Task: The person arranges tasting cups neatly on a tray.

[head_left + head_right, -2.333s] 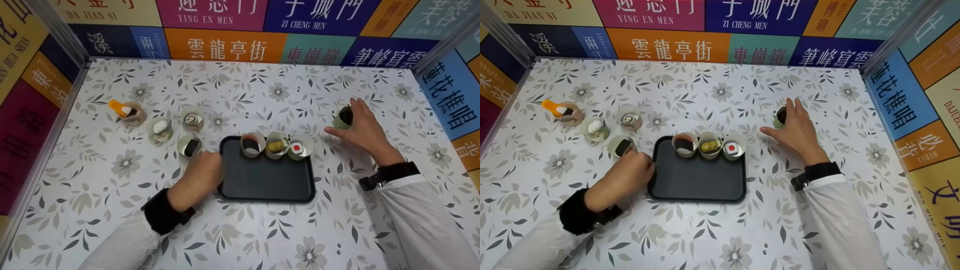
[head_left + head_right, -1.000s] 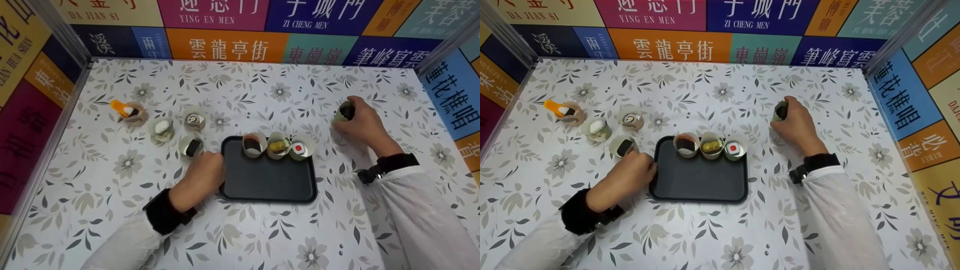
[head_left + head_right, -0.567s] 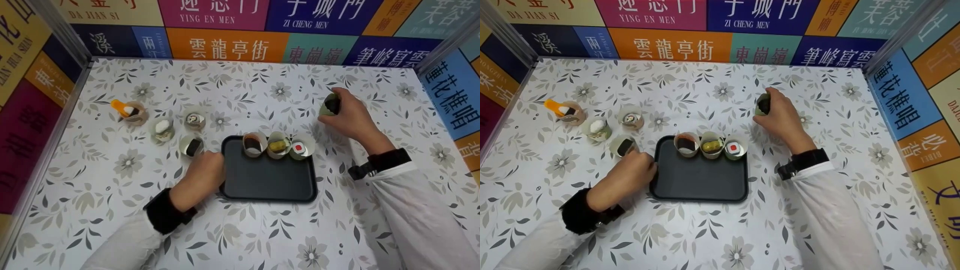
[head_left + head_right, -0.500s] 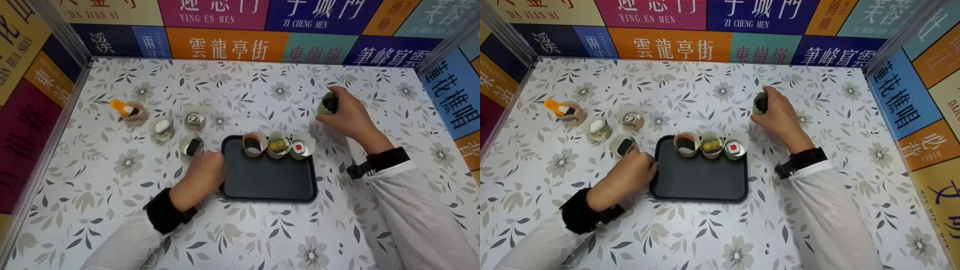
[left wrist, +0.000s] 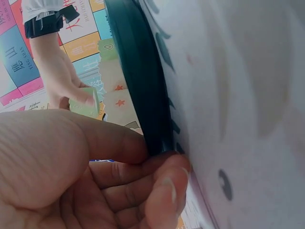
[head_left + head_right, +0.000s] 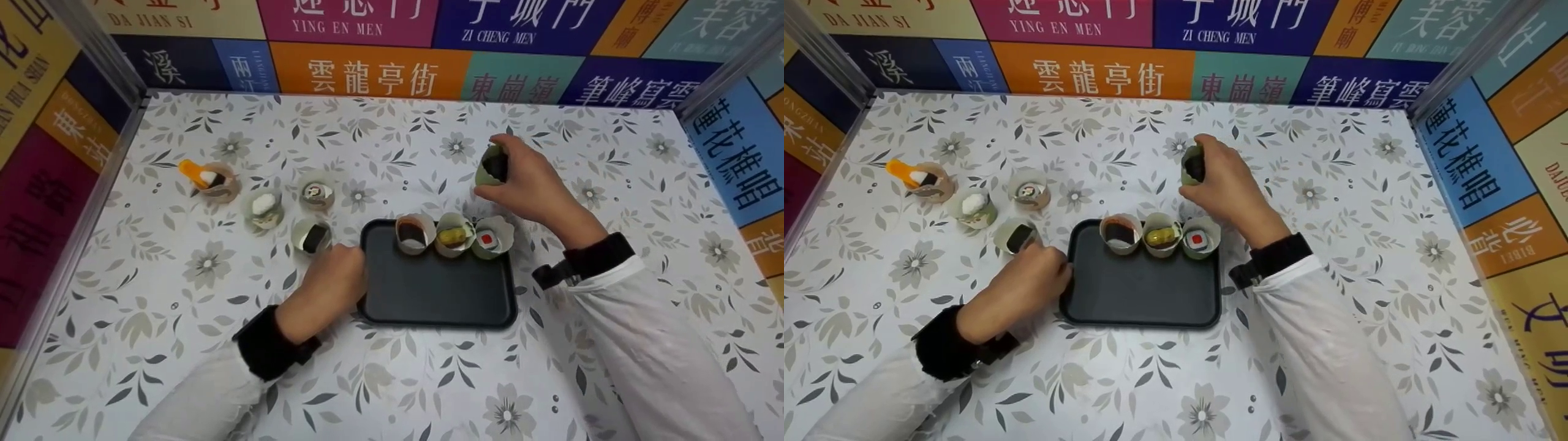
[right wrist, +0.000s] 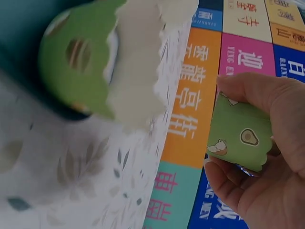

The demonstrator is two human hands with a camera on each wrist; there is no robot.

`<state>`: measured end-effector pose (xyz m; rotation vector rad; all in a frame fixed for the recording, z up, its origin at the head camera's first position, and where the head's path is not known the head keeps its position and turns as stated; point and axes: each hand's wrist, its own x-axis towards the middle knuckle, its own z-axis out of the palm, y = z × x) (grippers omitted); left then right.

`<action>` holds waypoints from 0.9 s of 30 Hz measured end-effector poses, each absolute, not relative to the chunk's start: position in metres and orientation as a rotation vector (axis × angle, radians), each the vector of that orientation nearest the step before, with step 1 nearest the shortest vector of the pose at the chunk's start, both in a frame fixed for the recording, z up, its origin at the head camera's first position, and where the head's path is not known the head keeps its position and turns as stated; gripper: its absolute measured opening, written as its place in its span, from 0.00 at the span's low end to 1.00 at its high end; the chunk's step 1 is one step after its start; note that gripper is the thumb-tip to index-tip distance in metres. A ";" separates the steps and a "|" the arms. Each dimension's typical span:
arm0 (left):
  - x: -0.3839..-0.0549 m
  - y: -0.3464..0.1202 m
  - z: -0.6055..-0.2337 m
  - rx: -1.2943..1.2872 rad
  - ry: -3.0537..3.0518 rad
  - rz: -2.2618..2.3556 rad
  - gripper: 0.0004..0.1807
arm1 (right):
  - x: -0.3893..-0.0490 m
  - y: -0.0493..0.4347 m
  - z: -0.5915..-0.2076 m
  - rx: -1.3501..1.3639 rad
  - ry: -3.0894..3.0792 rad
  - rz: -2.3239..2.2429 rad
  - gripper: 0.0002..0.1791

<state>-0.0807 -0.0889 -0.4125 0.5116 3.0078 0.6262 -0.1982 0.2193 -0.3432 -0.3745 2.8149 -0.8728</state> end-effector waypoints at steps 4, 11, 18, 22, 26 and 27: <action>-0.081 -0.089 -0.414 0.513 3.007 0.641 0.15 | -0.194 0.199 -0.344 -0.450 2.802 -0.870 0.49; -0.081 -0.089 -0.414 0.485 2.994 0.663 0.16 | -0.185 0.167 -0.339 -0.567 2.764 -0.875 0.49; -0.082 -0.089 -0.415 0.492 2.999 0.642 0.16 | -0.177 0.135 -0.334 -0.674 2.702 -0.845 0.48; -0.082 -0.089 -0.415 0.508 2.994 0.646 0.16 | -0.173 0.119 -0.333 -0.728 2.671 -0.862 0.46; -0.082 -0.089 -0.414 0.489 2.977 0.626 0.14 | -0.170 0.103 -0.333 -0.829 2.671 -0.885 0.44; -0.082 -0.089 -0.413 0.484 2.972 0.615 0.14 | -0.169 0.099 -0.334 -0.860 2.669 -0.885 0.44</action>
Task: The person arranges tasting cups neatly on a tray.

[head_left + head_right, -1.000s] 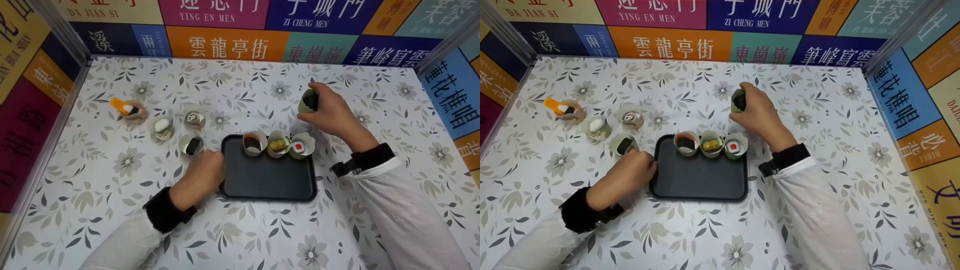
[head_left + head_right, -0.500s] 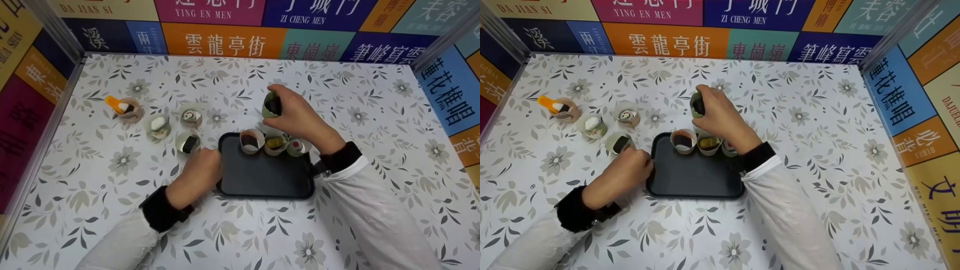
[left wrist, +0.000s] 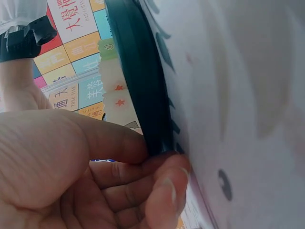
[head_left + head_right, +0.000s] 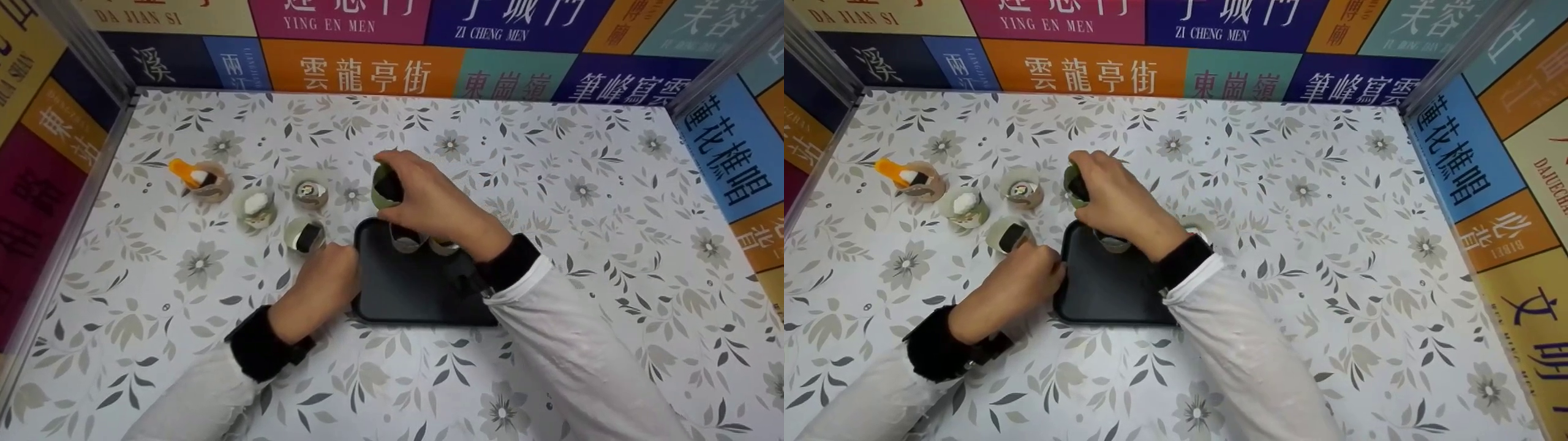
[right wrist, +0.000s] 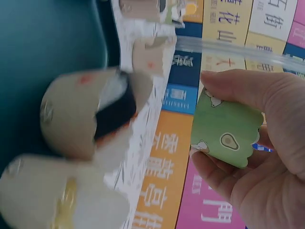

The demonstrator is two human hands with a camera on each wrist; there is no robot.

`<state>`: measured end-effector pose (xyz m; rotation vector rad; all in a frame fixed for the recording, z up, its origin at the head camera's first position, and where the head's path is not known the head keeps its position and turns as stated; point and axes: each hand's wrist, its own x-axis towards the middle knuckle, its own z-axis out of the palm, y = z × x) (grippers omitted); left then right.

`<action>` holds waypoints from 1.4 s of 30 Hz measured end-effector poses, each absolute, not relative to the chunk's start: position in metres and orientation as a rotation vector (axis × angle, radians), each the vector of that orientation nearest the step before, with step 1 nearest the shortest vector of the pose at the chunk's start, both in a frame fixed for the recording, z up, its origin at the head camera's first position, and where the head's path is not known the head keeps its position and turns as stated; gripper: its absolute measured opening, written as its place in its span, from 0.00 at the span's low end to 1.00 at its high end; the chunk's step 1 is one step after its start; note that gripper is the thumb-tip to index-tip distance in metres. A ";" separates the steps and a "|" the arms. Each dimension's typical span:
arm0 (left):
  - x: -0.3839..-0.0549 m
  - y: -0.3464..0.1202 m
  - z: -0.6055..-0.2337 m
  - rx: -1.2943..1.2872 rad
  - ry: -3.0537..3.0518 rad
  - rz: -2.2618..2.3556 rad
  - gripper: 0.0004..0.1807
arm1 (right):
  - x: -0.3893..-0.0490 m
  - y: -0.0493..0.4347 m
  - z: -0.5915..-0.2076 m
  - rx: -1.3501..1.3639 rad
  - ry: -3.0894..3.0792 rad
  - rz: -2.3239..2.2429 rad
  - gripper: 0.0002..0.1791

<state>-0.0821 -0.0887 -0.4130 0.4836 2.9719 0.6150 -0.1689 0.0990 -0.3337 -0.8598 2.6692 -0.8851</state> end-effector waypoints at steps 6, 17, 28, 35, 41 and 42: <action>-0.082 -0.089 -0.414 0.497 3.005 0.550 0.14 | -0.165 0.076 -0.344 -0.998 2.644 -0.848 0.42; -0.079 -0.088 -0.414 0.555 3.050 0.601 0.12 | -0.169 0.068 -0.363 -1.056 2.623 -0.779 0.39; -0.079 -0.090 -0.415 0.550 3.064 0.604 0.13 | -0.169 0.063 -0.381 -1.055 2.614 -0.644 0.34; -0.078 -0.091 -0.416 0.589 3.086 0.625 0.14 | -0.168 0.062 -0.386 -1.076 2.639 -0.542 0.29; -0.078 -0.090 -0.417 0.571 3.100 0.610 0.13 | -0.168 0.063 -0.387 -1.073 2.661 -0.475 0.31; -0.079 -0.089 -0.417 0.567 3.100 0.610 0.13 | -0.168 0.063 -0.387 -1.071 2.664 -0.467 0.31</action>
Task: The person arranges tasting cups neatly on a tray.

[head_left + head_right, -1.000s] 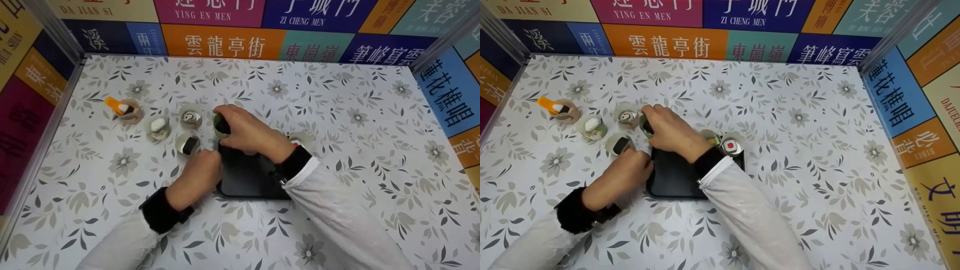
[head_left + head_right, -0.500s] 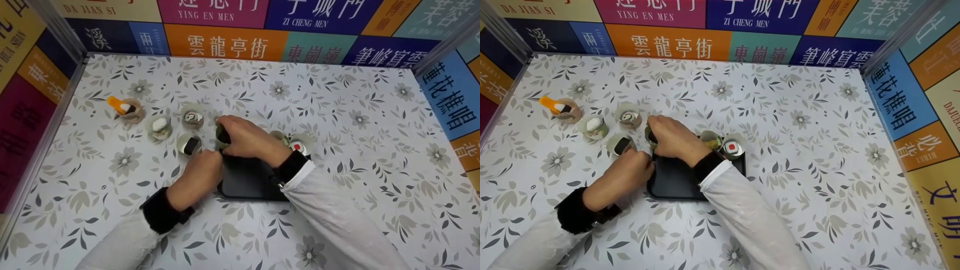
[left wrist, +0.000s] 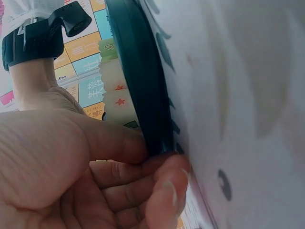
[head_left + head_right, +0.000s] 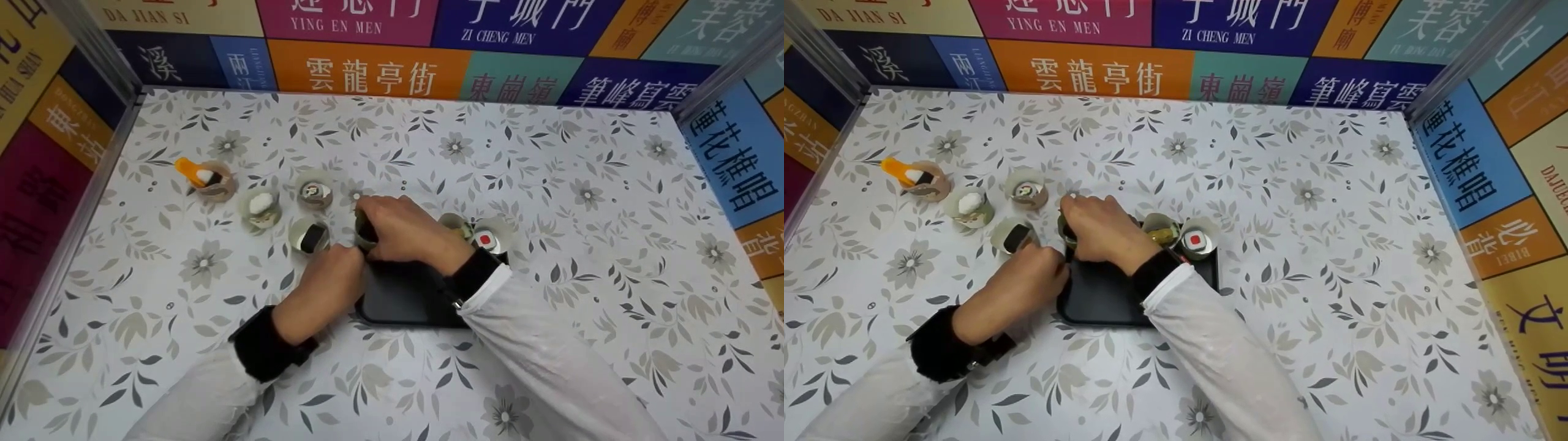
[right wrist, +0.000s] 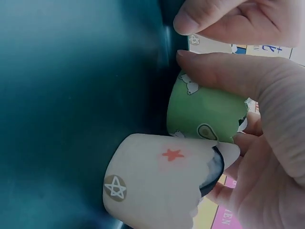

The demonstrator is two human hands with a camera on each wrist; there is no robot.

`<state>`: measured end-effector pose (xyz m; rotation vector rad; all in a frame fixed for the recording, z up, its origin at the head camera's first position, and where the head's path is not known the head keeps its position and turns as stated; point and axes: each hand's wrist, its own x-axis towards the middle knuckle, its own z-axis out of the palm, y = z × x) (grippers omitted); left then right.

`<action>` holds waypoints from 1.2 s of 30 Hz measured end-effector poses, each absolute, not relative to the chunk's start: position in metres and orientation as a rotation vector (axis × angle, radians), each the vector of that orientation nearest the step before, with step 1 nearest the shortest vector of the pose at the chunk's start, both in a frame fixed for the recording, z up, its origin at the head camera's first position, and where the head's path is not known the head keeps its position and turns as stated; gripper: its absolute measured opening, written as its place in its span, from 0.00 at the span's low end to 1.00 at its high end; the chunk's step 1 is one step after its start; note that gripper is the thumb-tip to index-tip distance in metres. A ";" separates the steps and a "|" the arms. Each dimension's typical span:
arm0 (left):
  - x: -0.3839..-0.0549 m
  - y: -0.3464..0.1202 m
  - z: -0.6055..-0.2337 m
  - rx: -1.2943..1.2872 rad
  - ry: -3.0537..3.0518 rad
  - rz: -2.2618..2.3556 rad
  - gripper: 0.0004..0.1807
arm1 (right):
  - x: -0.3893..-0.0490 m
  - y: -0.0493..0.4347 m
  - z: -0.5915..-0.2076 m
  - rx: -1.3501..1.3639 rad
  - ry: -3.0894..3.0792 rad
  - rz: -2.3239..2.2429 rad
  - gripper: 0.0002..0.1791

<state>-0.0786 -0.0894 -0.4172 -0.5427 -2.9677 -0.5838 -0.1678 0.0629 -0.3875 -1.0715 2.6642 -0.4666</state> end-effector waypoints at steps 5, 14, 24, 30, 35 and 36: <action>-0.079 -0.090 -0.417 -0.535 -2.978 -0.615 0.13 | -0.167 0.064 -0.388 -1.097 2.663 -0.463 0.29; -0.080 -0.091 -0.415 -0.534 -3.028 -0.643 0.13 | -0.166 0.064 -0.388 -1.107 2.641 -0.488 0.26; -0.081 -0.090 -0.413 -0.532 -3.051 -0.633 0.13 | -0.165 0.065 -0.385 -1.120 2.635 -0.462 0.22; -0.081 -0.089 -0.412 -0.514 -3.072 -0.595 0.12 | -0.164 0.066 -0.387 -1.147 2.631 -0.435 0.18; -0.080 -0.089 -0.414 -0.516 -3.049 -0.590 0.12 | -0.165 0.066 -0.391 -1.144 2.631 -0.433 0.24; -0.080 -0.089 -0.414 -0.515 -3.045 -0.592 0.12 | -0.165 0.066 -0.392 -1.144 2.636 -0.434 0.25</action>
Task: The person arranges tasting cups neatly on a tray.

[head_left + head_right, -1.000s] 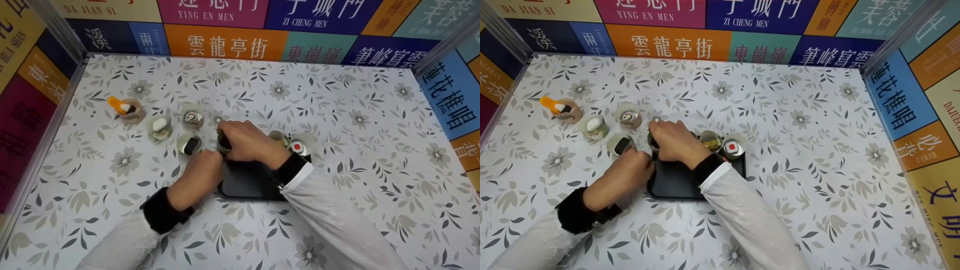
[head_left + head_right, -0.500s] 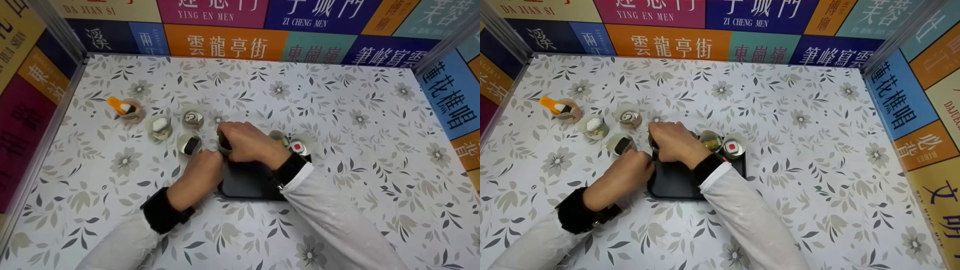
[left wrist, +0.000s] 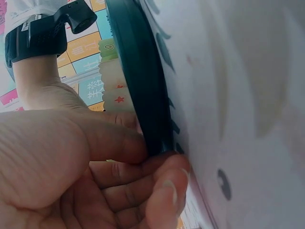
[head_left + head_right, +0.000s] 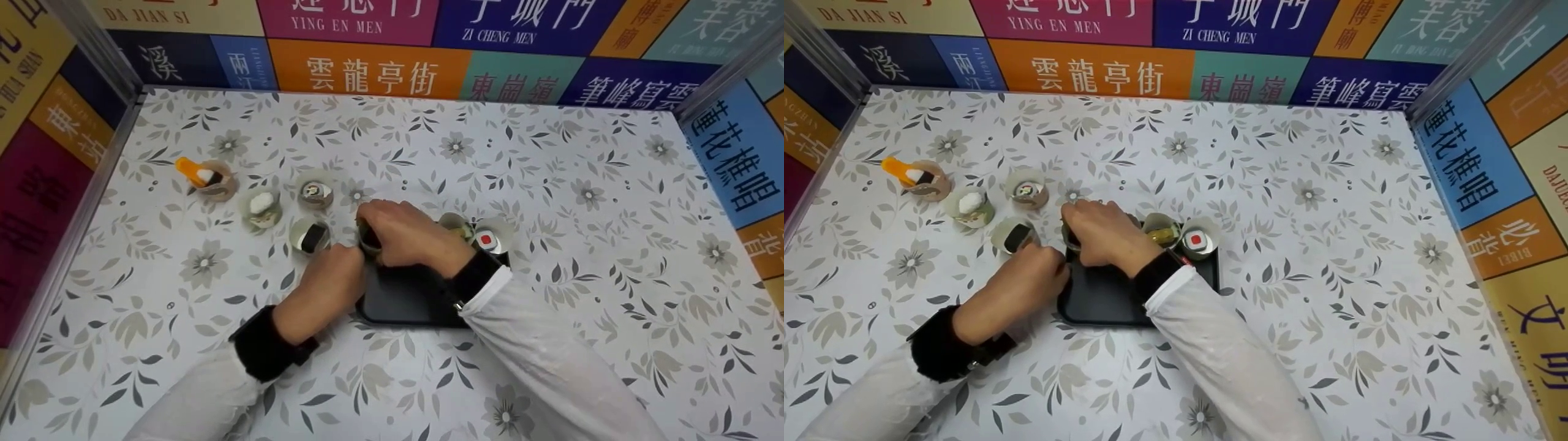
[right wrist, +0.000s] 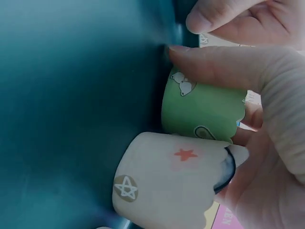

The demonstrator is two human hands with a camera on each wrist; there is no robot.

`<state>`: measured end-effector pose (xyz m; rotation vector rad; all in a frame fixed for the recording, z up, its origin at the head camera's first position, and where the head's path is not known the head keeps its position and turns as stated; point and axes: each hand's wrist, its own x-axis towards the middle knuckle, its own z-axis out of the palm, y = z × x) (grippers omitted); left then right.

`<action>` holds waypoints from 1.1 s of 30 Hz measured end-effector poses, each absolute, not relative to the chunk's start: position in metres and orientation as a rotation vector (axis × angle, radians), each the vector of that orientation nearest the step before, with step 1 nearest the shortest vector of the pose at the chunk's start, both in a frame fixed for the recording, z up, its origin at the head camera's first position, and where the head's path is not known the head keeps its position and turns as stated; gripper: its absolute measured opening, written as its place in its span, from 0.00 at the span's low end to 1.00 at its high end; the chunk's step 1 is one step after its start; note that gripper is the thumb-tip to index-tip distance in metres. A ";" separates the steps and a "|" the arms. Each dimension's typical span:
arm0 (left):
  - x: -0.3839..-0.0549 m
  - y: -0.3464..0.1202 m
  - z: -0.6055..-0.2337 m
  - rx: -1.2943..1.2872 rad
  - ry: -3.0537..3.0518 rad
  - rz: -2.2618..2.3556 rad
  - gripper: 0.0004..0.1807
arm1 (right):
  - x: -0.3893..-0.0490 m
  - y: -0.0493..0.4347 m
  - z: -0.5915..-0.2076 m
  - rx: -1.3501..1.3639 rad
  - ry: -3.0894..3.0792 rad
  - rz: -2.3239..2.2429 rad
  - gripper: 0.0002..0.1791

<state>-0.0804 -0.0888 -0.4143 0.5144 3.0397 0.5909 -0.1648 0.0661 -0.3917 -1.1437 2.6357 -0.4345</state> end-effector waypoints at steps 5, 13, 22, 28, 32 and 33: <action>-0.080 -0.089 -0.414 0.512 3.050 0.596 0.11 | -0.165 0.066 -0.392 -1.146 2.662 -0.430 0.33; -0.080 -0.088 -0.414 0.495 3.048 0.581 0.10 | -0.166 0.069 -0.396 -1.180 2.684 -0.495 0.34; -0.080 -0.089 -0.415 0.523 3.026 0.618 0.14 | -0.166 0.071 -0.397 -1.174 2.669 -0.520 0.43; -0.080 -0.090 -0.415 0.546 3.030 0.626 0.15 | -0.165 0.078 -0.388 -1.140 2.664 -0.535 0.51; -0.081 -0.090 -0.414 0.516 2.997 0.610 0.15 | -0.165 0.091 -0.370 -1.022 2.671 -0.557 0.51; -0.082 -0.090 -0.414 0.509 2.991 0.606 0.15 | -0.165 0.096 -0.364 -0.992 2.673 -0.564 0.49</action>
